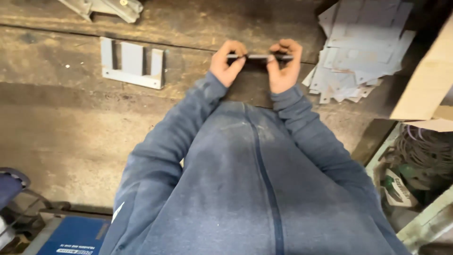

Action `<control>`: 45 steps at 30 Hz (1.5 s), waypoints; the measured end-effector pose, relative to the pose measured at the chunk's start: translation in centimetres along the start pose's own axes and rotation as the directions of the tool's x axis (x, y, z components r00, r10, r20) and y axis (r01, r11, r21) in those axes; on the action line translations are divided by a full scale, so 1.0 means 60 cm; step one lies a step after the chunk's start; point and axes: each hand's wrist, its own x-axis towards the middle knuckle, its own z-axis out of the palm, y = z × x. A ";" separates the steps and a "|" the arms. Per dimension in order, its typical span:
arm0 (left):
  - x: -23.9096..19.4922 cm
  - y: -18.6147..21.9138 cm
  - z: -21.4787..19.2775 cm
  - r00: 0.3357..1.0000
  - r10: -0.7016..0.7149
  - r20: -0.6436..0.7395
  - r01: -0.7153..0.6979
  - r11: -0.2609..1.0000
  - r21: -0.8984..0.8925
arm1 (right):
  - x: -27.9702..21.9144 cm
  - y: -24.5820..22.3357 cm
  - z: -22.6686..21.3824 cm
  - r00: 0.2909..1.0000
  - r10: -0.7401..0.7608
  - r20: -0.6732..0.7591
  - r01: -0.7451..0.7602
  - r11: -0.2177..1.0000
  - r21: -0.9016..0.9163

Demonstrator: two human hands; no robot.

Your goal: Organizing and inspecting metal motor laminations on a workbench.

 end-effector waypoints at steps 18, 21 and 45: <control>-0.021 -0.013 -0.030 0.981 0.079 -0.180 -0.080 0.997 0.001 | -0.036 0.037 0.050 0.996 -0.073 -0.056 0.083 0.975 0.207; -0.024 0.026 -0.080 0.979 0.010 -0.205 -0.012 1.000 -0.010 | -0.019 -0.031 0.075 0.999 -0.036 0.032 0.027 0.968 0.250; -0.154 0.032 -0.538 0.933 -0.286 -0.220 0.323 0.934 0.153 | -0.053 -0.141 0.416 0.832 0.361 0.422 -0.365 0.928 -0.075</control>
